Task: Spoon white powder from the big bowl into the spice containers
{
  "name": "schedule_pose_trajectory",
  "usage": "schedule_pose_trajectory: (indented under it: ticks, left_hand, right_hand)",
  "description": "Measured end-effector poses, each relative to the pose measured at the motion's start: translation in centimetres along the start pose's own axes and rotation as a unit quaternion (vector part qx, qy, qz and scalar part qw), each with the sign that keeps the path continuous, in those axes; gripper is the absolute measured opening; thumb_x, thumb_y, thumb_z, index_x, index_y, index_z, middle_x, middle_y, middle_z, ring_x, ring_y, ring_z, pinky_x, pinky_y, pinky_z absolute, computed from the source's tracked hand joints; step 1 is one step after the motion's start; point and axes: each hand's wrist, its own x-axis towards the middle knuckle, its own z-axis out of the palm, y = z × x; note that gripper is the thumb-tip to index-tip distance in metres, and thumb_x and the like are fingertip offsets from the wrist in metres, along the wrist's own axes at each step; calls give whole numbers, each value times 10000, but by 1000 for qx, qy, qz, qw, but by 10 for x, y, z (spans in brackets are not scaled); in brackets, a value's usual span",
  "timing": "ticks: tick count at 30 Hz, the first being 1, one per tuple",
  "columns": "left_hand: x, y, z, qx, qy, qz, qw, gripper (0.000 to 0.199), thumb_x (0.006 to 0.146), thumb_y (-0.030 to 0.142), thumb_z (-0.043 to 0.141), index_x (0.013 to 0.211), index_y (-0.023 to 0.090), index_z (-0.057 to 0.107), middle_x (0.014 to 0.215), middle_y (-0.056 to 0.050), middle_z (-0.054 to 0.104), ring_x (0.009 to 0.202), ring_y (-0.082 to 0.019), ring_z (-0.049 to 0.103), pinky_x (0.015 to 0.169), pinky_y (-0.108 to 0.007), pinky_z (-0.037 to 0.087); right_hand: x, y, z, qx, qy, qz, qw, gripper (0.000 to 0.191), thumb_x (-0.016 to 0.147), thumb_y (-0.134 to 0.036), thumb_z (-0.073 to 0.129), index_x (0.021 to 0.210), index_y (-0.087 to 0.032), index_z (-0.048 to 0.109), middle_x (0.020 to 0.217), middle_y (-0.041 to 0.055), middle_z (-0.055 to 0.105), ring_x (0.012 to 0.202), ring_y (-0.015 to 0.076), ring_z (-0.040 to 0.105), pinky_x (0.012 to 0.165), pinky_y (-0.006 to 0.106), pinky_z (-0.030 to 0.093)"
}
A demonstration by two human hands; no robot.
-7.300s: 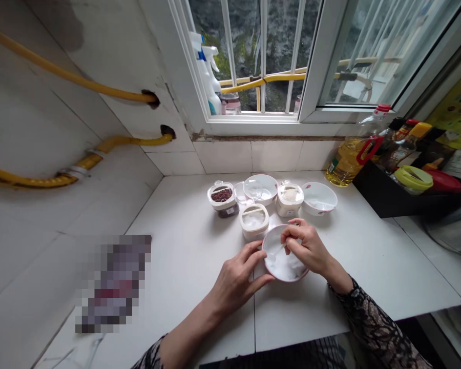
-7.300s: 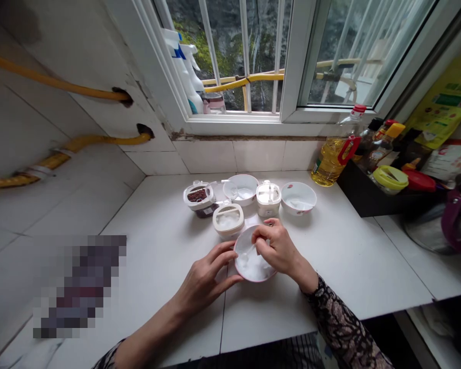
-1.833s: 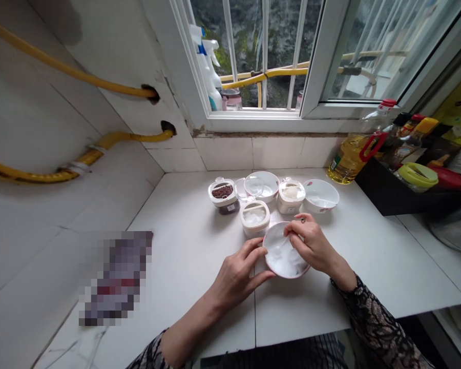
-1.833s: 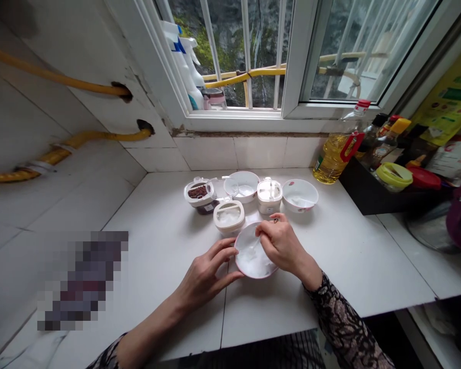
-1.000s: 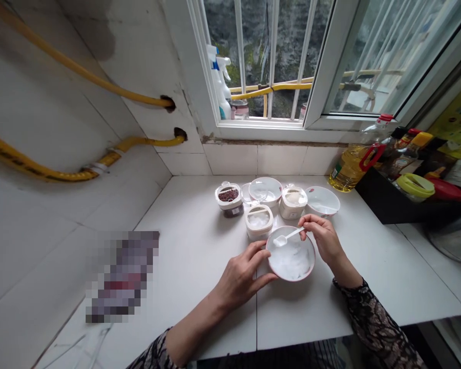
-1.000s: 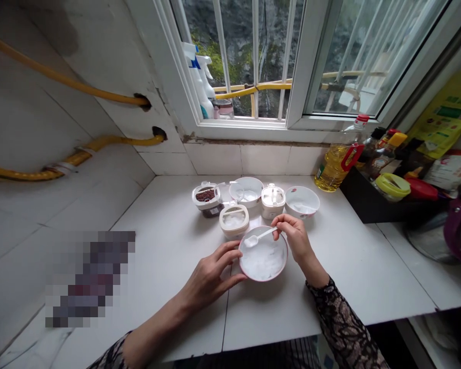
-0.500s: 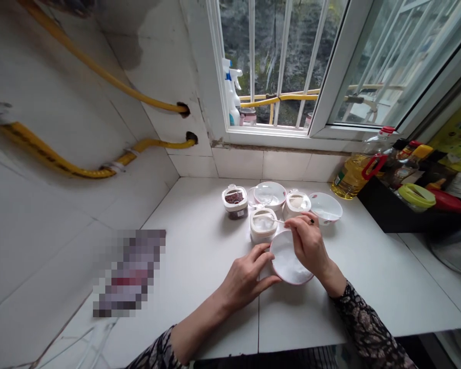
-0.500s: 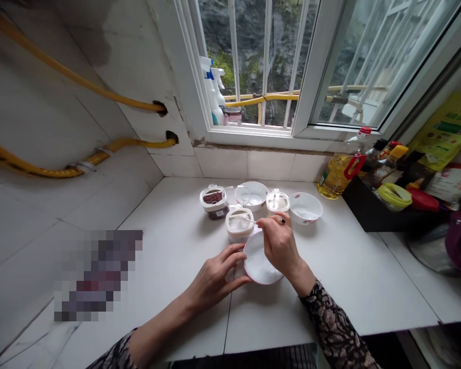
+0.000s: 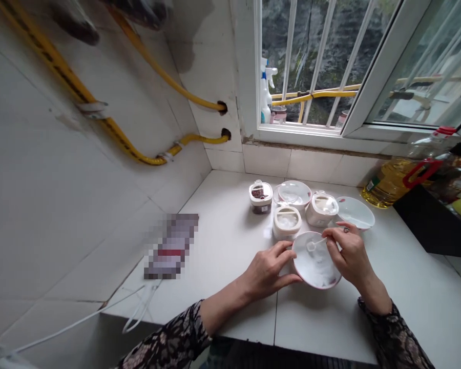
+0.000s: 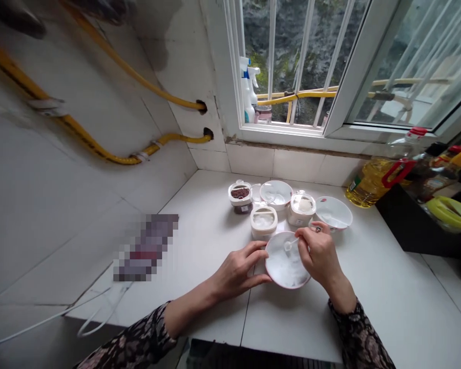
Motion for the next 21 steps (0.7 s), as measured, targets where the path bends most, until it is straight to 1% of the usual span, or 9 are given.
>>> schedule_pose_trajectory:
  ticks: [2, 6, 9, 11, 13, 15, 16, 19, 21]
  left_hand:
    - [0, 0, 0, 1, -1, -3, 1000, 395, 919, 526, 549, 1089, 170, 556, 1183, -145, 627, 1011, -250, 681, 718, -356, 618]
    - [0, 0, 0, -2, -3, -2, 1000, 383, 918, 507, 563, 1097, 168, 554, 1194, -146, 624, 1023, -254, 679, 732, -359, 617]
    - [0, 0, -1, -7, -2, 1, 1000, 378, 920, 502, 562, 1096, 167, 553, 1198, -149, 620, 1028, -254, 677, 743, -363, 616]
    - [-1, -1, -1, -5, -2, 5, 1000, 368, 923, 495, 561, 1087, 166, 551, 1189, -151, 623, 1023, -259, 679, 728, -366, 616]
    - [-1, -1, -2, 2, -3, 7, 1000, 355, 928, 487, 557, 1088, 171, 544, 1178, -147, 625, 1014, -259, 682, 714, -363, 615]
    - [-1, -1, -2, 9, -4, 9, 1000, 345, 931, 482, 554, 1092, 178, 537, 1175, -143, 625, 1021, -257, 682, 703, -350, 614]
    - [-1, -1, -2, 12, -3, 12, 1000, 337, 934, 479, 551, 1092, 182, 534, 1174, -141, 625, 1016, -254, 684, 702, -346, 614]
    - [0, -1, -2, 15, 4, 22, 1000, 318, 937, 463, 553, 1088, 185, 527, 1155, -137, 632, 998, -247, 689, 698, -338, 615]
    - [0, -1, -2, 15, 9, 28, 999, 308, 937, 454, 556, 1084, 185, 525, 1151, -135, 634, 991, -242, 691, 701, -336, 617]
  right_hand:
    - [0, -2, 3, -6, -33, -18, 999, 165, 847, -104, 459, 813, -217, 574, 598, -45, 622, 506, 149, 541, 900, 433, 393]
    - [-2, -10, 7, 56, -81, -29, 995, 184, 870, -89, 429, 836, -218, 556, 660, -42, 655, 534, 141, 566, 899, 412, 403]
    - [-2, -10, 5, 75, -66, -15, 995, 181, 888, -97, 434, 863, -222, 562, 675, -42, 668, 538, 142, 566, 899, 412, 414]
    - [-2, -7, 4, 54, -40, -4, 998, 179, 889, -100, 435, 862, -219, 566, 670, -35, 666, 540, 146, 563, 893, 413, 418]
    - [-2, -5, 3, 15, -27, -3, 1000, 180, 883, -92, 435, 856, -210, 568, 654, -28, 653, 550, 151, 564, 897, 417, 413]
    - [-2, -6, 4, -12, -40, -12, 999, 178, 871, -82, 438, 850, -204, 567, 661, -13, 655, 586, 164, 580, 899, 421, 406]
    - [-2, -7, 5, -10, -49, -11, 999, 186, 873, -76, 432, 856, -202, 568, 671, -8, 661, 596, 165, 584, 905, 422, 405]
    - [-2, -11, 6, 57, -88, -12, 994, 198, 885, -77, 419, 858, -212, 561, 670, -22, 671, 576, 152, 568, 905, 410, 422]
    - [-2, -11, 5, 84, -92, -3, 992, 204, 882, -78, 417, 841, -220, 558, 649, -36, 661, 548, 144, 543, 906, 406, 429]
